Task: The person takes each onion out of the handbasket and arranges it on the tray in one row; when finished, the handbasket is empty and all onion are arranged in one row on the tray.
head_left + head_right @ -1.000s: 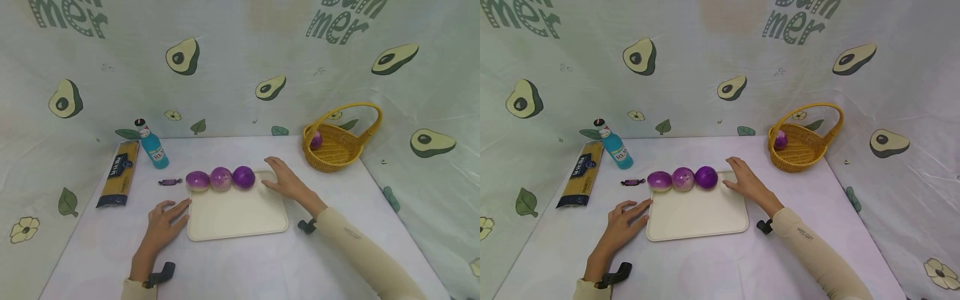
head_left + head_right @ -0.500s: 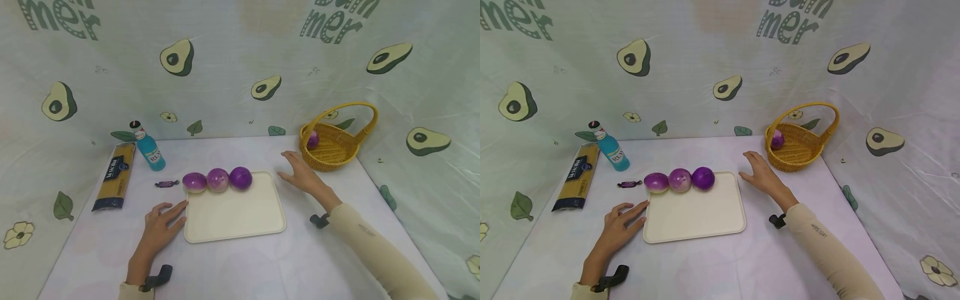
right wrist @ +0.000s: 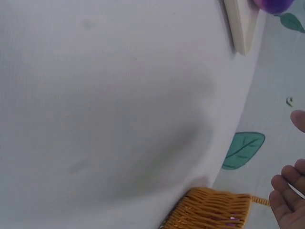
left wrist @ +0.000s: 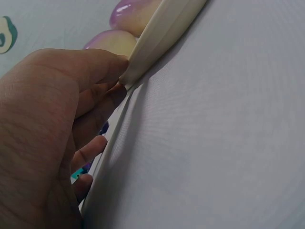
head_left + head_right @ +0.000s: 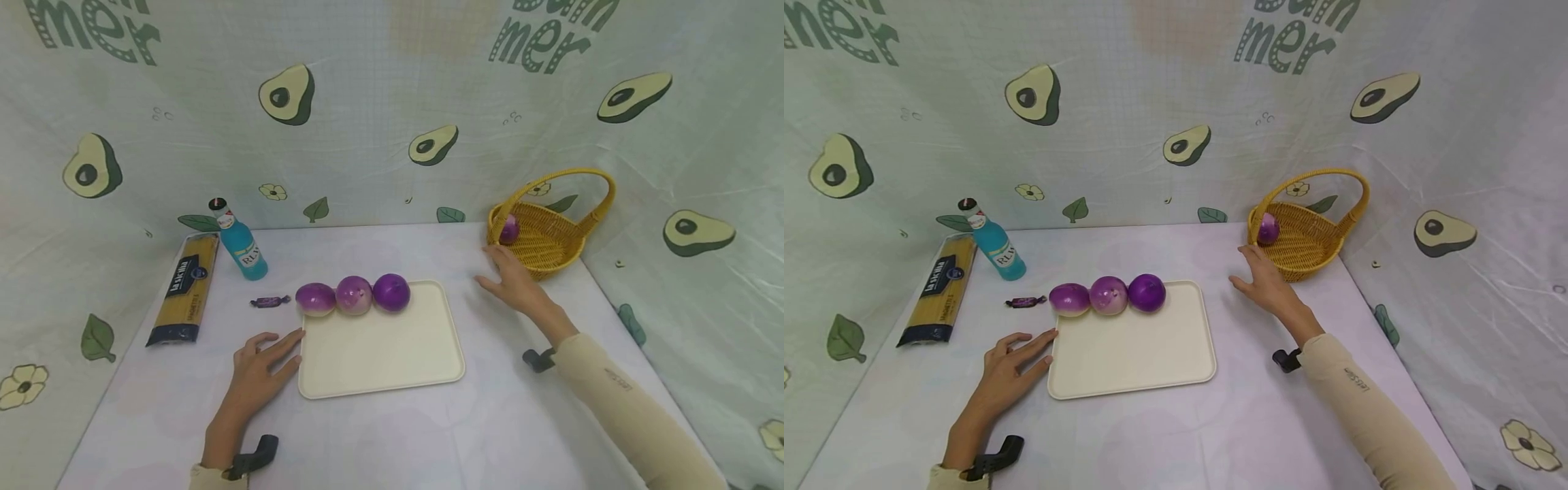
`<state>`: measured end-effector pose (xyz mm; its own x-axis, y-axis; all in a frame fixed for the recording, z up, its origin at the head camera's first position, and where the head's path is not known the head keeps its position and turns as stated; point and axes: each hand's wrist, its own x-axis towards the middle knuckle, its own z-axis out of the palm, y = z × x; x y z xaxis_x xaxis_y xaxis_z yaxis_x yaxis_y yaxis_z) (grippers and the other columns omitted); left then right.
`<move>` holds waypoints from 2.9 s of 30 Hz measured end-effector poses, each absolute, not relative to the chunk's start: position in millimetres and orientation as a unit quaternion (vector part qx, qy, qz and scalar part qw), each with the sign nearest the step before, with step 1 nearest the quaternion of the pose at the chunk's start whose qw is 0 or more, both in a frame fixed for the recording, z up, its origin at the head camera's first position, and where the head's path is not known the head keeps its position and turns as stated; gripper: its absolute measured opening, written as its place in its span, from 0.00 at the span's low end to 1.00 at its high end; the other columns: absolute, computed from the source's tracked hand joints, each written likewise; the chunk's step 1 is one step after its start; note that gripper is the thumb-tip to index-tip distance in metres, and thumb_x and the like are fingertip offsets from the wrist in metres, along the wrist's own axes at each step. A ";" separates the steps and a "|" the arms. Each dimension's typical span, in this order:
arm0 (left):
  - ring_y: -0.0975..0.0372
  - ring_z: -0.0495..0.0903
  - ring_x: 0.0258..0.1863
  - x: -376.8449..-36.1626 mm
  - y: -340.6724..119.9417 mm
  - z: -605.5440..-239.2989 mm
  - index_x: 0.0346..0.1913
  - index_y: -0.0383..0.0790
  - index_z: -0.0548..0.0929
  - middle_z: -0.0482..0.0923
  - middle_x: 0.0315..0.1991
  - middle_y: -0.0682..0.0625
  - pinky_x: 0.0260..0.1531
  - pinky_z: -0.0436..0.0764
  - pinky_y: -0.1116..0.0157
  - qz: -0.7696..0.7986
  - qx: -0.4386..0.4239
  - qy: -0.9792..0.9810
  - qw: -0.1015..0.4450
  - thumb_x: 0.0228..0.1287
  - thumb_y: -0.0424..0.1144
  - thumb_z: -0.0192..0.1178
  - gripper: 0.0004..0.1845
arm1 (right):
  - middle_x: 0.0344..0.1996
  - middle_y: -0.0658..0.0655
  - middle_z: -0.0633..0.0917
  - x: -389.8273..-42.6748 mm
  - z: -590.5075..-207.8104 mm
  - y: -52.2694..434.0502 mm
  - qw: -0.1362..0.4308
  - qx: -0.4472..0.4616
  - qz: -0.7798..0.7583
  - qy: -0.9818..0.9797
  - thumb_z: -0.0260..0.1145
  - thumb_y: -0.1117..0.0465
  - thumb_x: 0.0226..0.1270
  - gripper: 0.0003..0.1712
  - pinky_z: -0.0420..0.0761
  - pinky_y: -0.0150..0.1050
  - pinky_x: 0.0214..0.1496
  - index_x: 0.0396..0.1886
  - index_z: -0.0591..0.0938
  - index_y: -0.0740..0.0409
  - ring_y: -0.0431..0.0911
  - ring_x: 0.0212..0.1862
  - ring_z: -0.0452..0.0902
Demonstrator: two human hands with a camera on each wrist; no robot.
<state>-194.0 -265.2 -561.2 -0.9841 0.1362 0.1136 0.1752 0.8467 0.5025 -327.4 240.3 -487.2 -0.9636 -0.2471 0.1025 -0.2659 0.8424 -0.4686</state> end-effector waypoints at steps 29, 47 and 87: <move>0.48 0.59 0.68 -194.1 -265.6 -561.9 0.71 0.61 0.72 0.76 0.66 0.54 0.62 0.51 0.40 -0.267 -0.076 -0.960 0.038 0.71 0.58 0.57 0.28 | 0.70 0.76 0.61 -351.0 -484.1 291.1 0.021 0.080 0.253 -0.964 0.63 0.54 0.75 0.39 0.58 0.66 0.70 0.73 0.60 0.73 0.70 0.70 0.55; 0.48 0.59 0.68 -194.5 -265.1 -561.7 0.72 0.60 0.72 0.75 0.67 0.54 0.62 0.52 0.40 -0.255 -0.077 -0.963 0.037 0.71 0.59 0.57 0.28 | 0.70 0.77 0.60 -366.9 -482.7 303.9 0.014 0.071 0.250 -0.965 0.61 0.51 0.76 0.41 0.56 0.67 0.70 0.73 0.58 0.75 0.71 0.70 0.54; 0.48 0.60 0.68 -195.3 -265.7 -562.9 0.71 0.61 0.74 0.77 0.65 0.55 0.61 0.54 0.41 -0.255 -0.078 -0.963 0.048 0.70 0.57 0.59 0.27 | 0.72 0.76 0.55 -411.7 -500.3 310.1 -0.006 0.030 0.249 -0.968 0.61 0.46 0.74 0.46 0.55 0.66 0.71 0.74 0.54 0.74 0.70 0.72 0.52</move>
